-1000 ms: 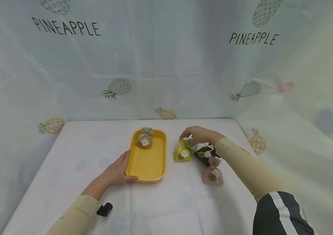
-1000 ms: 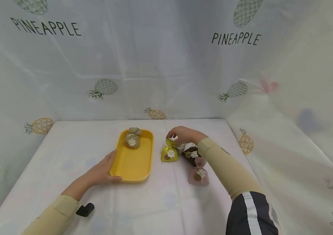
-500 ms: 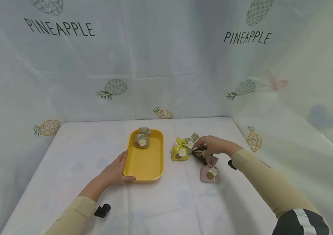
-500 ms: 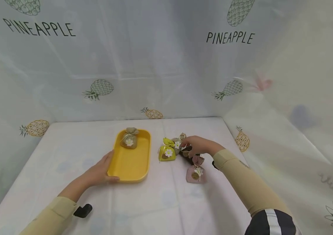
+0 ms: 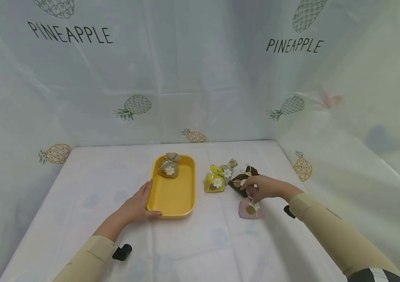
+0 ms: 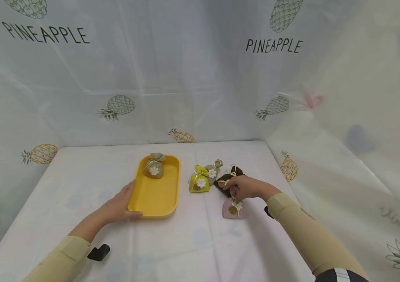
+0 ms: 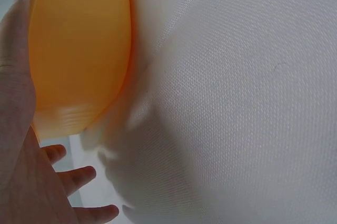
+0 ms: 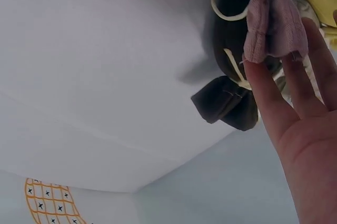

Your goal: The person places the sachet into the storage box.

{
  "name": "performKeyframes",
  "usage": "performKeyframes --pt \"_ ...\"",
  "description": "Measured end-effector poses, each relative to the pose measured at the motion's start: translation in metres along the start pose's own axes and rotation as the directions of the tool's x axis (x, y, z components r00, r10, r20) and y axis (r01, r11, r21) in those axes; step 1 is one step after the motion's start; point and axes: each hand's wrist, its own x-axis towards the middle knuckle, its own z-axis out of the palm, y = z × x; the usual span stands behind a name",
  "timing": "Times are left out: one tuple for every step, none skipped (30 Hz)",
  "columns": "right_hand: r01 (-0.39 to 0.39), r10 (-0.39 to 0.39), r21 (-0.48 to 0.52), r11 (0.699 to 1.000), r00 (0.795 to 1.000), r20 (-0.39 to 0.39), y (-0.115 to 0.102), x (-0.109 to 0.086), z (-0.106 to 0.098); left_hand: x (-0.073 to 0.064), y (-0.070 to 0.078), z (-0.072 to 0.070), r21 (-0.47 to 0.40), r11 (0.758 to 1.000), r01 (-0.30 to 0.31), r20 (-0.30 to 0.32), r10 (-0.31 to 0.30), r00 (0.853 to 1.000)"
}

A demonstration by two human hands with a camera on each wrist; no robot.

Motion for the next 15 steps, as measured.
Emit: performKeyframes --pt "0.0 0.0 0.01 1.0 1.0 0.007 0.001 -0.001 0.001 0.0 -0.001 0.0 0.001 1.0 0.0 0.0 0.0 1.0" --pt "0.006 -0.006 0.015 1.0 1.0 0.012 0.002 -0.001 0.003 0.0 -0.001 0.0 0.001 1.0 0.0 0.0 0.0 1.0" --pt "0.019 -0.019 0.017 1.0 1.0 0.017 0.003 -0.001 0.004 0.0 -0.002 0.001 0.0 1.0 0.0 0.0 0.0 1.0" --pt "0.032 -0.032 0.017 0.999 0.999 0.022 0.004 -0.002 0.006 0.0 -0.002 0.001 0.001 1.0 0.001 0.0 -0.001 1.0" --pt "0.048 -0.048 0.015 0.999 0.999 0.025 0.005 -0.002 0.008 0.0 -0.002 0.001 0.0 1.0 0.002 0.0 -0.002 1.0" --pt "0.066 -0.067 0.011 0.998 0.997 0.026 0.007 -0.002 0.009 0.0 -0.002 0.001 -0.001 1.0 0.002 0.001 -0.002 1.0" --pt "0.096 -0.096 0.005 0.995 0.995 0.024 0.008 -0.002 0.011 0.0 -0.002 0.001 -0.002 1.0 0.002 0.001 -0.002 1.0" --pt "0.127 -0.127 -0.013 0.992 0.992 0.022 0.01 -0.002 0.012 0.0 -0.002 0.001 -0.003 1.0 0.002 0.0 -0.002 1.0" --pt "0.146 -0.146 -0.031 0.989 0.989 0.02 0.011 -0.003 0.014 0.0 -0.002 0.001 -0.005 1.0 0.002 0.001 -0.002 1.0" --pt "0.158 -0.157 -0.052 0.986 0.987 0.016 0.013 -0.003 0.015 0.0 -0.001 0.0 -0.005 1.0 0.001 0.001 -0.001 1.0" --pt "0.164 -0.163 -0.076 0.984 0.986 0.015 0.015 -0.003 0.017 0.0 -0.001 0.0 -0.005 1.0 0.001 0.001 -0.001 1.0" --pt "0.168 -0.168 -0.095 0.981 0.986 0.015 0.017 -0.004 0.018 0.0 -0.001 0.0 -0.005 1.0 0.0 0.002 0.0 1.0" --pt "0.17 -0.17 -0.113 0.979 0.985 0.016 0.018 -0.004 0.02 0.0 0.0 0.0 -0.005 1.0 0.0 0.002 0.001 1.0" --pt "0.16 -0.159 -0.121 0.98 0.987 0.019 0.019 -0.004 0.021 0.0 0.0 -0.001 -0.005 1.0 0.0 0.003 0.0 1.0" --pt "0.147 -0.145 -0.121 0.982 0.989 0.021 0.02 -0.005 0.022 0.0 0.0 -0.001 -0.005 1.0 0.001 0.005 -0.001 1.0"
